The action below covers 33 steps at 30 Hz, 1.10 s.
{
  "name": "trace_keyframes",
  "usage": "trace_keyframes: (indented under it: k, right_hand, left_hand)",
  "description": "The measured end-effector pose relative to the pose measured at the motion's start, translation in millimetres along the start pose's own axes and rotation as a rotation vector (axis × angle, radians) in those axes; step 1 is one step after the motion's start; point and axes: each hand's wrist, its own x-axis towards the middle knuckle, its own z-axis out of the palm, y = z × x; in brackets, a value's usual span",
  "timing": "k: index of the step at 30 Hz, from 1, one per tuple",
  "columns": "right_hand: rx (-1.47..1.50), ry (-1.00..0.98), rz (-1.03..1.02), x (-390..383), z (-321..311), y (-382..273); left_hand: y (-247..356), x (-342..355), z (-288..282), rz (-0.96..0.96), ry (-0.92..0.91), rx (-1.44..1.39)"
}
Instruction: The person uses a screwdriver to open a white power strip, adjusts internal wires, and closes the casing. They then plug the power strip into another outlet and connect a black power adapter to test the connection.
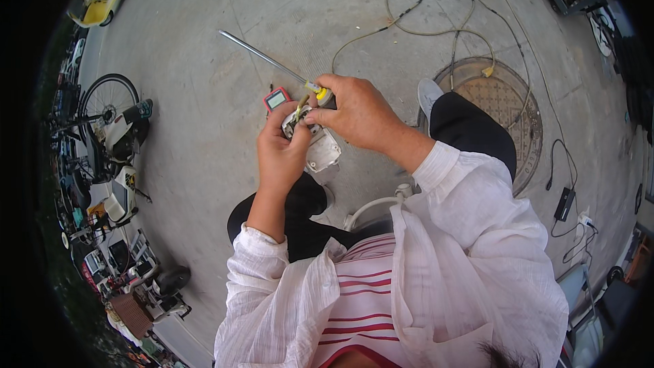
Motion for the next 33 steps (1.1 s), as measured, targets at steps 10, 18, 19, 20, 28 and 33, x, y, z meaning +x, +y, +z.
trace_keyframes:
  k: [10, 18, 19, 20, 28, 33]
  right_hand:
    - [0.008, 0.026, 0.025, 5, 9, 16]
    - [0.13, 0.112, 0.032, -1, -3, 7]
    - [0.197, 0.099, 0.032, -4, -9, 7]
    - [0.196, -0.001, 0.025, -7, -18, -1]
    - [-0.087, -0.143, -0.112, -42, -24, -15]
    - [-0.359, -0.069, -0.342, -50, -15, -20]
  left_hand:
    - [-2, 4, -3, -0.151, -0.025, -0.036]
    - [-9, 13, -14, -0.236, 0.03, -0.329]
    - [-9, 16, -19, -0.239, 0.052, -0.387]
    - [-6, 18, -27, -0.209, 0.106, -0.38]
    - [-1, 37, -93, -0.009, 0.429, -0.112]
    - [-9, 37, -98, 0.054, 0.514, -0.01]
